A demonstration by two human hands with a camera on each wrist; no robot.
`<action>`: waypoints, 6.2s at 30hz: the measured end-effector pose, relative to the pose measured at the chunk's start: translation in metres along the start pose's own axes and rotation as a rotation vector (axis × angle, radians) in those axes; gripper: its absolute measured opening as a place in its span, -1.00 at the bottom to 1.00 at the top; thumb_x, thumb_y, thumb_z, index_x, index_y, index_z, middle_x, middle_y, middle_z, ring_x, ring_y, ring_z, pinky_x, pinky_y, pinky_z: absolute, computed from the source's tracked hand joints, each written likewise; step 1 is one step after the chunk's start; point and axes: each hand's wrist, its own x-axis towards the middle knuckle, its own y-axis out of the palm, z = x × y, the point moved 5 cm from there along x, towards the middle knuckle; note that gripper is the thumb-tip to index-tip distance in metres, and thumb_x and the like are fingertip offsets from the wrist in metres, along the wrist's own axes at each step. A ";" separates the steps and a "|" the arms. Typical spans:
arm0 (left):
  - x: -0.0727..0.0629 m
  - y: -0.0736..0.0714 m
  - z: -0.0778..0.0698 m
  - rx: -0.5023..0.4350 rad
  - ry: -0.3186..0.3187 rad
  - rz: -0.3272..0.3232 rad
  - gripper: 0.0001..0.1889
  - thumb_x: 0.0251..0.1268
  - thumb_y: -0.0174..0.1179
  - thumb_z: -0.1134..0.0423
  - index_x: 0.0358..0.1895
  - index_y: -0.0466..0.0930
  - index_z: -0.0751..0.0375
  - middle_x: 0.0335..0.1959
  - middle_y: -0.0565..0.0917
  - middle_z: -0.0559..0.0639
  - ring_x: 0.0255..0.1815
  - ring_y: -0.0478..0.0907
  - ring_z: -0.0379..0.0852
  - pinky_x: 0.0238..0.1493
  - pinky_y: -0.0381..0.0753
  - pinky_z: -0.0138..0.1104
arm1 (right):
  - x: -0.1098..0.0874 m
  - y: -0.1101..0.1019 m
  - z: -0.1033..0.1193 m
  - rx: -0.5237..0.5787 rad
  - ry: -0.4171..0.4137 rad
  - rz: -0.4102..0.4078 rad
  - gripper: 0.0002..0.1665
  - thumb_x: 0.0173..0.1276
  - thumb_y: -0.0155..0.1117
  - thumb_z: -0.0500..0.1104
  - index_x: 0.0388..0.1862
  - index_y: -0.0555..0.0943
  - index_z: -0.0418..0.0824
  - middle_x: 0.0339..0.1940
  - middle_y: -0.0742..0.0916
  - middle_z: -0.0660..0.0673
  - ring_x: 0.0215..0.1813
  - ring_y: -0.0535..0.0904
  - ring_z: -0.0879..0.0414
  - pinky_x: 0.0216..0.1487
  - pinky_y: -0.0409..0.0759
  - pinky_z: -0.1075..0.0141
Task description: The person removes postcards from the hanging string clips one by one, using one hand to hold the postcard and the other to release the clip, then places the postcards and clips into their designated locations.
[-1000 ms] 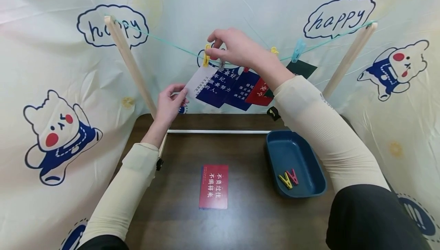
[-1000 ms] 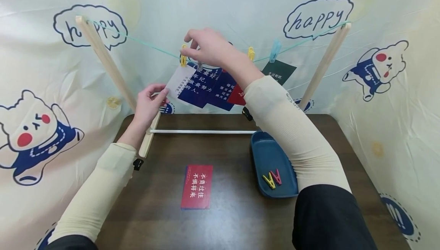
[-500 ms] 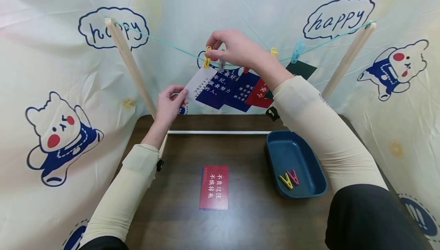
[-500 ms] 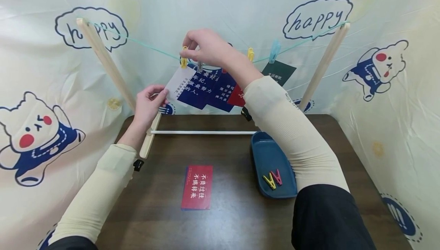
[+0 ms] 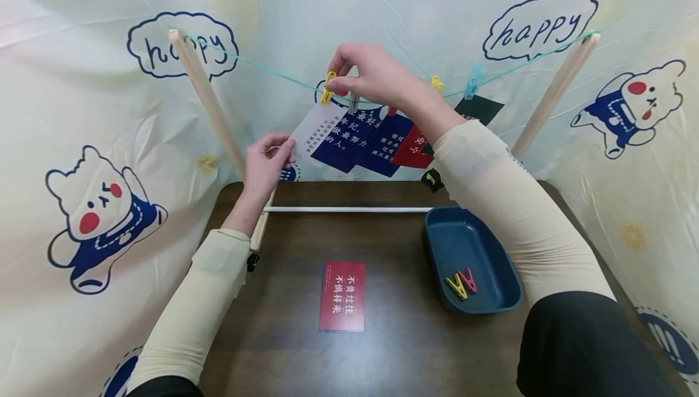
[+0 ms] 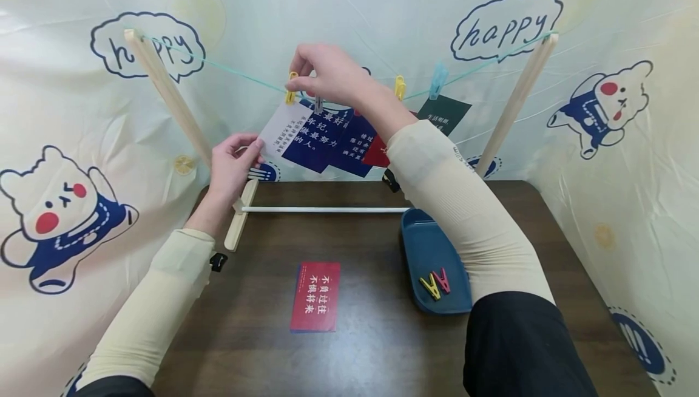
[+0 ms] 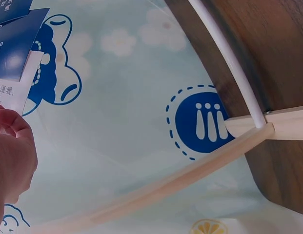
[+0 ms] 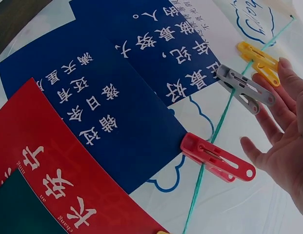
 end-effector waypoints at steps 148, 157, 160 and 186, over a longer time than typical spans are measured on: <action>-0.197 0.033 0.109 0.689 -0.500 0.968 -0.69 0.44 0.21 0.32 -0.55 0.57 0.30 -0.67 0.64 -0.03 -0.69 0.40 -0.16 -0.57 0.36 -0.41 | -0.293 0.145 -0.195 -0.165 0.301 0.663 -0.74 0.48 0.36 -0.01 -0.33 0.64 -0.16 -0.51 0.60 0.03 -0.49 0.49 0.20 -0.45 0.48 0.35; -0.202 0.038 0.114 0.696 -0.498 0.984 -0.67 0.42 0.26 0.30 -0.59 0.59 0.28 -0.67 0.69 -0.02 -0.70 0.39 -0.22 -0.59 0.34 -0.43 | -0.309 0.152 -0.203 -0.122 0.453 0.820 -0.69 0.51 0.35 0.00 -0.39 0.64 -0.17 -0.53 0.68 -0.08 -0.51 0.56 0.15 -0.43 0.49 0.37; -0.203 0.039 0.115 0.704 -0.499 0.976 -0.66 0.42 0.26 0.30 -0.60 0.59 0.27 -0.67 0.69 -0.03 -0.70 0.39 -0.23 -0.59 0.33 -0.44 | -0.311 0.153 -0.207 -0.148 0.464 0.831 -0.64 0.49 0.37 0.04 -0.41 0.66 -0.18 -0.54 0.70 -0.09 -0.52 0.58 0.15 -0.44 0.48 0.38; -0.211 0.042 0.122 0.777 -0.539 0.962 -0.67 0.42 0.34 0.25 -0.59 0.64 0.20 -0.70 0.63 -0.02 -0.69 0.47 -0.17 -0.57 0.41 -0.40 | -0.306 0.160 -0.216 -0.199 0.406 0.696 -0.69 0.51 0.33 0.05 -0.33 0.64 -0.14 -0.56 0.56 0.00 -0.50 0.49 0.16 -0.45 0.44 0.34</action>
